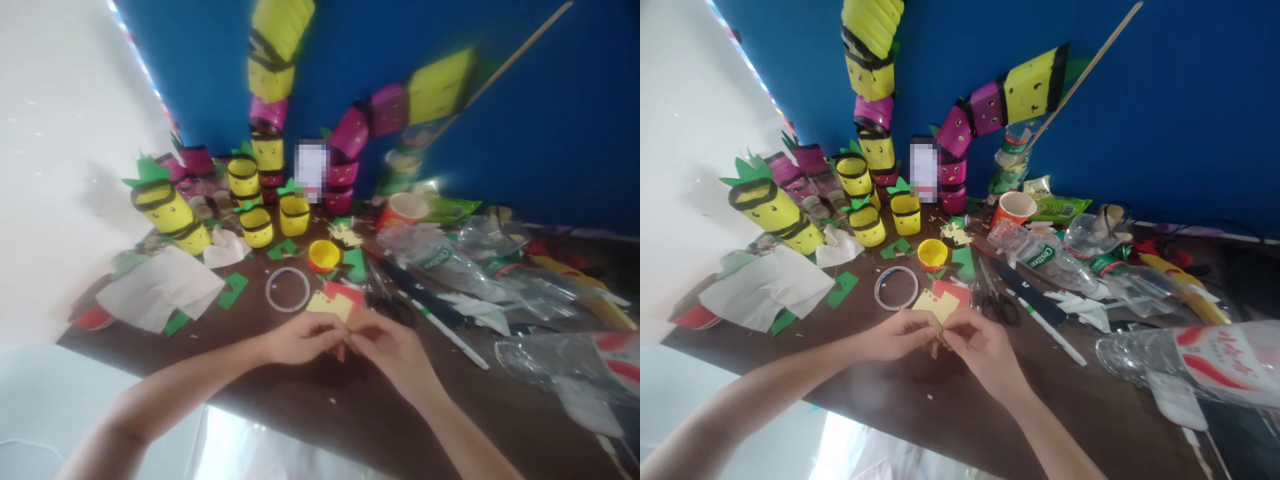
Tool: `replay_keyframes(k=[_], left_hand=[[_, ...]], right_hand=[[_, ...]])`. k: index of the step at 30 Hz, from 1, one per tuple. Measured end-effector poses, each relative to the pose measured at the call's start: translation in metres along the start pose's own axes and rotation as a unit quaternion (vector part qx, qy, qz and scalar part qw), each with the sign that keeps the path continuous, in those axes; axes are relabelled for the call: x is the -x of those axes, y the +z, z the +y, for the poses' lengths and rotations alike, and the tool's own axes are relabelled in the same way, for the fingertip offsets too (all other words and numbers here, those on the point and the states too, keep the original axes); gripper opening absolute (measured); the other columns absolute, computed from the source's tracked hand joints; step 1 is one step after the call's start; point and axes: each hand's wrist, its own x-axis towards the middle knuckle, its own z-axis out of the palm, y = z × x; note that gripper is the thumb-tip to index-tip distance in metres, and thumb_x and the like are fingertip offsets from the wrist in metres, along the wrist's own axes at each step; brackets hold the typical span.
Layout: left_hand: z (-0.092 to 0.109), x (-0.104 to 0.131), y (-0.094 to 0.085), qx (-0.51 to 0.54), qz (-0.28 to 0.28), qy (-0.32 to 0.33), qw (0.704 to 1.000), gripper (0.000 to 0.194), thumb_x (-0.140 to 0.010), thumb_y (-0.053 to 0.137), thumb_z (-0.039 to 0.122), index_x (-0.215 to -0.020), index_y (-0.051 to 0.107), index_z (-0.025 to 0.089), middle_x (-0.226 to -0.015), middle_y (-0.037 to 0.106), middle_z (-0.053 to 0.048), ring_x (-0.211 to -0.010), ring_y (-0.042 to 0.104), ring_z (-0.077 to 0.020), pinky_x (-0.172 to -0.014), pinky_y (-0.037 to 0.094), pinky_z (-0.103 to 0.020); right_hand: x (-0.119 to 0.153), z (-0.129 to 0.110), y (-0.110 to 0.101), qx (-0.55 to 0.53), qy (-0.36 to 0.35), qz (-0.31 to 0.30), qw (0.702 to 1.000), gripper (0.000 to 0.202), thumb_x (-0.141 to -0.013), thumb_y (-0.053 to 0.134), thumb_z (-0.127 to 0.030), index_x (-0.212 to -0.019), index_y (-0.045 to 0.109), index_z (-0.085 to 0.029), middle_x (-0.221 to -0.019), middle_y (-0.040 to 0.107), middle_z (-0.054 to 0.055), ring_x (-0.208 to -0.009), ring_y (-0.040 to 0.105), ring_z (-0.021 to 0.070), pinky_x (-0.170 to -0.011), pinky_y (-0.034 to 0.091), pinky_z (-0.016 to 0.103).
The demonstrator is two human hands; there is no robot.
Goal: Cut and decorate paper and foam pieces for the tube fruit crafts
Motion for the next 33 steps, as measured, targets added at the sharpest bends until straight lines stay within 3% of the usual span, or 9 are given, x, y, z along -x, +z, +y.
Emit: replay_keyframes(k=[12, 18, 33], left_hand=[[-0.0012, -0.0005, -0.0005, -0.055, 0.019, -0.005, 0.998, 0.031, -0.086, 0.044, 0.038, -0.075, 0.056, 0.012, -0.068, 0.059, -0.003, -0.065, 0.055, -0.0100, -0.067, 0.044, -0.021], [-0.0008, -0.0003, -0.0011, -0.078, 0.019, 0.002, 0.997, 0.026, -0.086, 0.044, 0.031, -0.074, 0.055, 0.012, -0.069, 0.059, -0.004, -0.065, 0.054, -0.0101, -0.066, 0.043, -0.020], [0.0018, -0.0003, -0.0003, -0.144, 0.031, -0.015, 0.989, 0.030, -0.087, 0.042, 0.033, -0.073, 0.058, 0.012, -0.070, 0.061, -0.003, -0.064, 0.053, -0.0098, -0.064, 0.042, -0.019]], right_hand=[[-0.0007, -0.0009, 0.0015, 0.018, -0.045, 0.006, 0.999, 0.015, -0.070, 0.067, -0.032, -0.066, 0.063, -0.019, -0.072, 0.061, 0.004, -0.069, 0.059, 0.0159, -0.065, 0.051, 0.027], [-0.0001, -0.0011, 0.0022, 0.023, -0.063, 0.007, 0.998, 0.010, -0.071, 0.067, -0.028, -0.068, 0.064, -0.019, -0.074, 0.061, 0.004, -0.071, 0.058, 0.0155, -0.066, 0.050, 0.027], [-0.0009, 0.0033, 0.0027, 0.027, -0.063, 0.000, 0.998, 0.012, -0.075, 0.063, -0.029, -0.068, 0.060, -0.018, -0.078, 0.057, 0.004, -0.073, 0.057, 0.0145, -0.066, 0.050, 0.024]])
